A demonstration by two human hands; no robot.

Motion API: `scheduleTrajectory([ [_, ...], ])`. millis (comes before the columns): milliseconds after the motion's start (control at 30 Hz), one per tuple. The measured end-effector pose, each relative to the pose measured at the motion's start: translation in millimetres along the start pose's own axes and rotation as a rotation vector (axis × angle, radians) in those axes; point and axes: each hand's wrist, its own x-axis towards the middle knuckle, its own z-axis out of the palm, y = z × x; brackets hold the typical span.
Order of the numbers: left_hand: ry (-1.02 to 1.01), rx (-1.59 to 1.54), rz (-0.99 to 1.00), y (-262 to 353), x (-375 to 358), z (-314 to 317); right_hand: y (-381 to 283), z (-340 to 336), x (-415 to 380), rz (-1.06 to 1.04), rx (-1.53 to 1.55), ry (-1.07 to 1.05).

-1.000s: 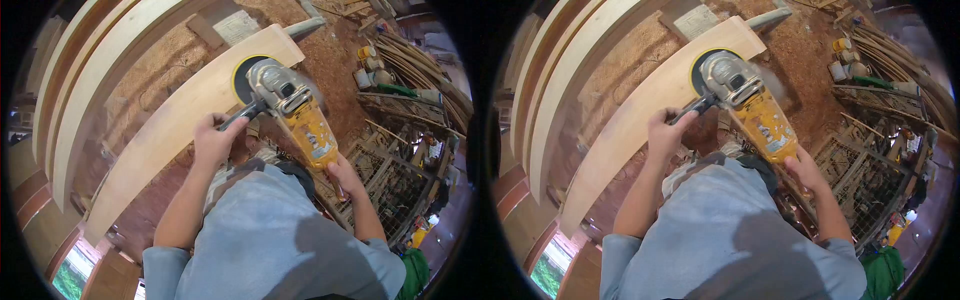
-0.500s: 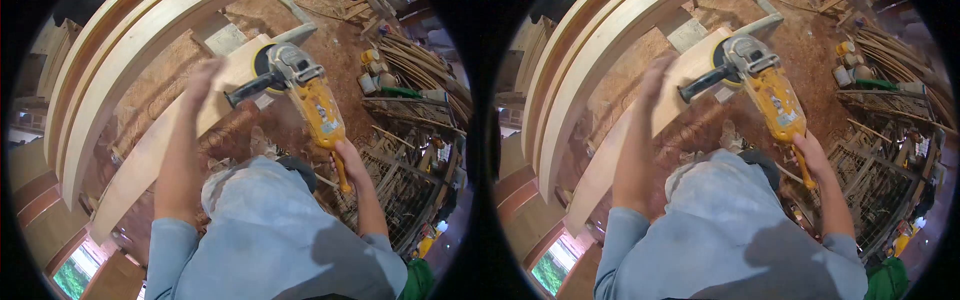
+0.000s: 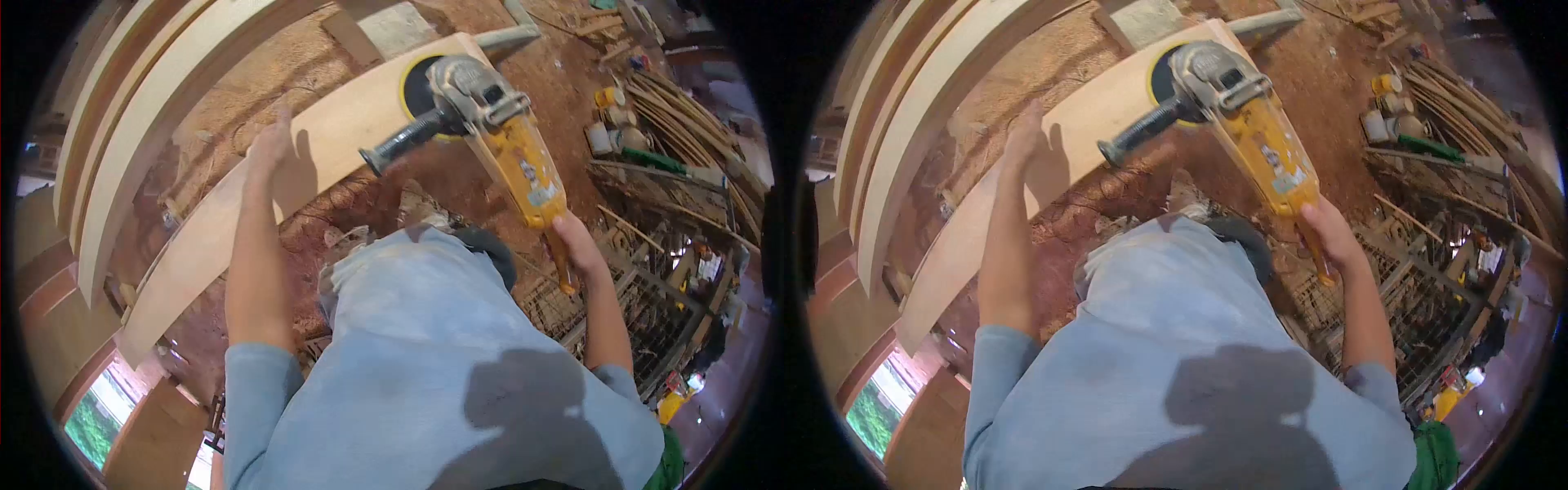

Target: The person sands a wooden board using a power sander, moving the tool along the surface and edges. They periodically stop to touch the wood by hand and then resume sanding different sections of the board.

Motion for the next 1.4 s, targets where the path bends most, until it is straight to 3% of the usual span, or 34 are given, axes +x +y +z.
scheduleTrajectory([
  [33, 0.016, -0.002, -0.009, 7, -7, -10, 0, 5, -3, -0.011, -0.010, -0.012],
  [100, 0.007, -0.324, -0.118, 48, -32, -51, -6, 8, -8, -0.022, -0.022, 0.033],
  [133, -0.081, -0.318, -0.284, 81, -52, -81, -8, 6, -10, -0.033, -0.039, 0.014],
  [200, 0.185, -0.375, 0.071, 117, -102, -88, -8, 2, -11, 0.042, -0.023, -0.054],
  [233, -0.039, -0.649, -0.026, 152, -136, -98, -9, 2, -12, 0.040, -0.027, -0.081],
  [267, -0.119, -0.676, -0.013, 170, -159, -85, -13, 3, -12, 0.030, -0.033, -0.077],
  [300, -0.346, -0.635, -0.120, 222, -192, -120, -15, -1, -8, 0.019, -0.041, -0.082],
  [367, -0.201, 0.060, 0.108, 246, -205, -68, -13, -24, 12, 0.008, -0.092, -0.195],
  [667, -0.057, -0.113, -0.293, 281, -234, -21, -38, -49, 46, 0.022, -0.158, -0.442],
  [867, 0.034, -0.110, -0.472, 199, -281, -62, -54, 50, 58, -0.086, -0.370, -0.598],
  [933, 0.037, -0.134, -0.537, 175, -296, -67, -70, 81, 57, -0.122, -0.637, -0.655],
  [1067, 0.114, -0.068, -0.599, 114, -322, -67, -79, 137, 59, -0.133, -0.670, -0.780],
  [1200, 0.160, -0.071, -0.618, 75, -342, -73, -79, 176, 57, -0.204, -0.714, -0.764],
  [1267, 0.136, -0.232, -0.698, 66, -346, -88, -80, 196, 61, -0.314, -0.867, -0.795],
  [1400, 0.141, -0.240, -0.730, 45, -356, -92, -97, 224, 50, -0.115, -0.943, -0.797],
])
